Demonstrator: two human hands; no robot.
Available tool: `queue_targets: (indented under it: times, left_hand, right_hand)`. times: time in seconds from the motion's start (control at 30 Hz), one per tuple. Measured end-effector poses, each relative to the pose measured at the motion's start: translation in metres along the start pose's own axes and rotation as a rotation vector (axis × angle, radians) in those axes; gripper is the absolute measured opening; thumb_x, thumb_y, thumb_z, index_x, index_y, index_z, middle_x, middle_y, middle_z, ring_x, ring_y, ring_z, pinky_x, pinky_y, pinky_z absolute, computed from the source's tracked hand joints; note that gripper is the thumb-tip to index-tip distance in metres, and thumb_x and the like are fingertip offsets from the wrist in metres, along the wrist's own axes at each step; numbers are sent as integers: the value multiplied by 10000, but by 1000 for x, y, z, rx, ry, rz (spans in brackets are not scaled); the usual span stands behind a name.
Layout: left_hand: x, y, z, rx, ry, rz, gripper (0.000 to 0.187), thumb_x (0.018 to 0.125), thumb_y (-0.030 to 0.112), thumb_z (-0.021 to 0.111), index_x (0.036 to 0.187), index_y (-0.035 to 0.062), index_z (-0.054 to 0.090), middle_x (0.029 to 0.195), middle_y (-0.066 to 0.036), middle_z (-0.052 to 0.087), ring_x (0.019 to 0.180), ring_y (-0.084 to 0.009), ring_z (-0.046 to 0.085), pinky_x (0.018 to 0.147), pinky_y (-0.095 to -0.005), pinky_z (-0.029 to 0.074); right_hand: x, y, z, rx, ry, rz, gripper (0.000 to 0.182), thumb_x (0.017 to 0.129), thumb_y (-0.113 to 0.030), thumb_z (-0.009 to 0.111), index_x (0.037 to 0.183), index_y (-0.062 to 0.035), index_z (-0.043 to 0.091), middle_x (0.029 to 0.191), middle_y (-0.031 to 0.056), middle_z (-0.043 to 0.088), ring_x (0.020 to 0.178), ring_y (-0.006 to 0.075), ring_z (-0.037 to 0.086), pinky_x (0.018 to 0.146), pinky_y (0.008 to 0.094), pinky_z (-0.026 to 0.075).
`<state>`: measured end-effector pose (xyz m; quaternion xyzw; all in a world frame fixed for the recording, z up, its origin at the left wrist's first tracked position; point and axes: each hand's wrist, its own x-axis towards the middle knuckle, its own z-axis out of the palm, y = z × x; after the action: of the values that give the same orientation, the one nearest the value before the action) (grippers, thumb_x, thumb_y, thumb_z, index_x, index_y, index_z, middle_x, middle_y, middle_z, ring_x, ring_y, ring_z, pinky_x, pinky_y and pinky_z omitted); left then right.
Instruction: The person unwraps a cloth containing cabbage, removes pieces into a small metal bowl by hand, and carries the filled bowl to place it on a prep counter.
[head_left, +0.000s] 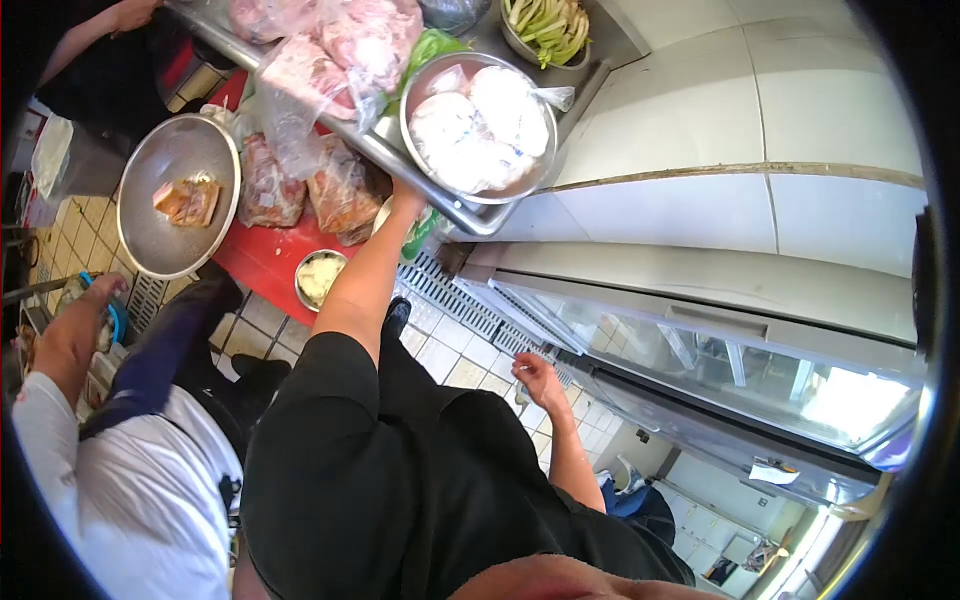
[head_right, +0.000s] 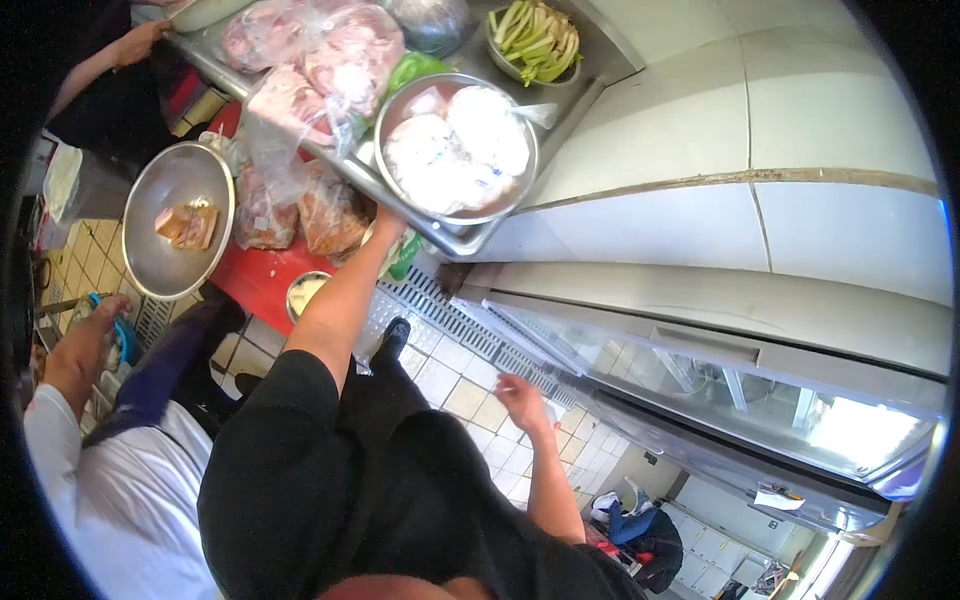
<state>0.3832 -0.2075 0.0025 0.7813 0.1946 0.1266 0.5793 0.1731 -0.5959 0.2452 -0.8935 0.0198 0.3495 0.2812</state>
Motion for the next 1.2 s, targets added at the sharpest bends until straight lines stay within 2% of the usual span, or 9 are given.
queue_targets:
  times: [0.07, 0.2, 0.27, 0.47, 0.6, 0.83, 0.93, 1.07, 1.2]
  left_hand:
    - [-16, 27, 5, 377, -316, -236, 584, 938, 368, 457, 1443, 84, 377, 1510, -170, 336, 1397, -300, 315, 1146, -357, 268]
    - [4, -25, 53, 178, -113, 18, 599, 980, 419, 361, 1476, 88, 309, 1540, -160, 280, 1417, -301, 272, 1178, -339, 213]
    - [11, -36, 54, 148, -52, 153, 547, 962, 383, 420, 1395, 48, 414, 1436, -172, 410, 1310, -273, 405, 1099, -388, 333]
    - [-59, 56, 35, 747, 307, -226, 913, 766, 485, 634, 1448, -19, 295, 1462, -284, 311, 1312, -383, 380, 1065, -570, 271]
    - [-78, 52, 37, 189, 404, -403, 966, 748, 395, 704, 1429, -97, 227, 1457, -328, 266, 1324, -464, 318, 1104, -456, 279]
    - [-81, 21, 83, -558, 483, -425, 556, 855, 254, 604, 1334, 38, 423, 1255, -224, 563, 1182, -368, 527, 999, -393, 407]
    - [-62, -66, 94, -141, 365, -467, 570, 826, 240, 618, 1338, 57, 450, 1258, -238, 572, 1164, -409, 544, 977, -427, 440]
    - [-35, -27, 35, 89, -120, -563, 583, 777, 253, 647, 1263, -31, 498, 1207, -273, 595, 1112, -425, 582, 954, -465, 462]
    - [-42, 49, 0, -23, 271, -826, 641, 785, 266, 677, 1289, -64, 457, 1193, -307, 593, 1103, -418, 597, 923, -425, 484]
  right_hand:
    - [6, 10, 0, -28, -37, 10, 365, 864, -153, 675, 1180, 18, 609, 988, 96, 678, 918, 160, 629, 844, 288, 503]
    - [18, 22, -2, 24, -91, 31, 355, 860, -146, 666, 1172, 16, 618, 982, 84, 678, 905, 154, 631, 829, 289, 500]
    - [21, 21, -5, -18, -102, 34, 366, 857, -152, 659, 1182, 12, 615, 980, 86, 686, 894, 163, 638, 823, 295, 502]
    - [23, 21, -7, -25, -133, 63, 378, 859, -166, 654, 1195, 1, 611, 983, 89, 694, 884, 168, 648, 812, 295, 508]
    - [35, 46, -6, -20, -168, 46, 409, 867, -249, 680, 1219, -52, 613, 1045, 125, 688, 930, 199, 655, 841, 323, 497]
    - [60, 21, -7, -50, -203, 2, 371, 858, -171, 657, 1198, -31, 613, 958, 100, 684, 869, 203, 660, 814, 319, 500]
    - [71, 9, -2, -67, -211, -43, 372, 856, -162, 658, 1200, -31, 610, 965, 85, 675, 863, 194, 653, 804, 312, 498]
    - [77, -22, 1, -42, -279, -11, 381, 885, -205, 660, 1209, -13, 603, 1038, 111, 670, 976, 193, 633, 867, 307, 490]
    - [85, -17, 9, -95, -319, -15, 392, 880, -203, 665, 1212, -4, 597, 1012, 92, 672, 949, 185, 636, 859, 300, 487]
